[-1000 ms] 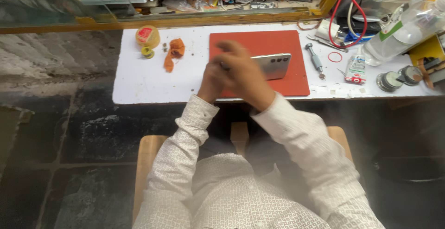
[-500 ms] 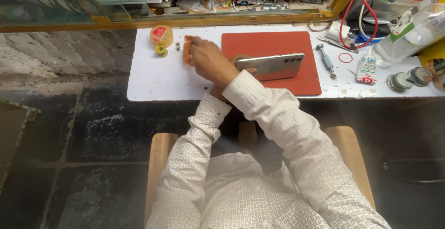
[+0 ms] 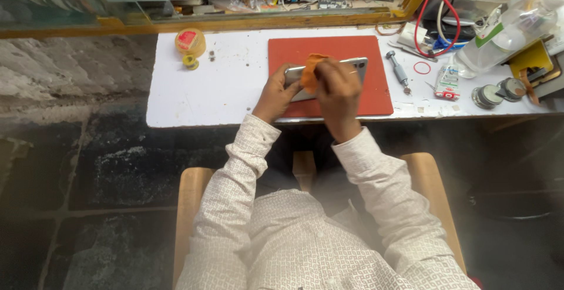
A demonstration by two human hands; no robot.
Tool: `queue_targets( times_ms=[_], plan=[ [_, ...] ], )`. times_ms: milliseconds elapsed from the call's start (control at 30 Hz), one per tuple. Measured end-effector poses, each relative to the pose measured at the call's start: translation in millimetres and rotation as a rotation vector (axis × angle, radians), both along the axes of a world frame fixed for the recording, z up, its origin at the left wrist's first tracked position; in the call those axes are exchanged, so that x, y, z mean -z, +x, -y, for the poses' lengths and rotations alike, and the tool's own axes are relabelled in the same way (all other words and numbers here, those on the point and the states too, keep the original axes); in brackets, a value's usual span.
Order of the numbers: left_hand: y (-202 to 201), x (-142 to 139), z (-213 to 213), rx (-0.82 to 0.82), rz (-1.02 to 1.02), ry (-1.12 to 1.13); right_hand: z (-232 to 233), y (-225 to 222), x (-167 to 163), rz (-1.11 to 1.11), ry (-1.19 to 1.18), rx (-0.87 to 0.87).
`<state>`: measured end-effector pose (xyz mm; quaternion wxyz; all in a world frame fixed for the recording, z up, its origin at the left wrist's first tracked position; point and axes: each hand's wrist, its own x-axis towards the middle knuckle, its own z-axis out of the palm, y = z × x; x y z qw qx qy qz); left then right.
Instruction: The person squeezes adhesive from a small bottle onto a phone back cover, then presses the back cover onto the phone body. They wrap a rubber band around the phone to hold it together, then wipe the phone with an orange cloth.
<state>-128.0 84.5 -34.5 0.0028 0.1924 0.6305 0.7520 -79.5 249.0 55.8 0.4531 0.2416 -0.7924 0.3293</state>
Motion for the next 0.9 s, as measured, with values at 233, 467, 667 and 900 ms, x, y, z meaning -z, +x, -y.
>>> queue_targets(
  times_ms=[233, 467, 667, 900],
  plan=[
    [2.1, -6.5, 5.3, -0.15, 0.026, -0.337, 28.5, 15.6, 46.5, 0.164, 0.309, -0.041],
    [4.7, -10.0, -0.8, -0.063, 0.016, -0.03, -28.2, -5.8, 51.3, 0.216, 0.343, 0.171],
    [4.7, -8.4, -0.4, -0.09, 0.022, -0.09, -61.4, -12.8, 47.4, 0.359, 0.241, 0.201],
    [6.7, -17.4, -3.6, -0.033, 0.107, 0.079, 3.7, 9.8, 51.1, 0.275, 0.315, -0.083]
  ],
)
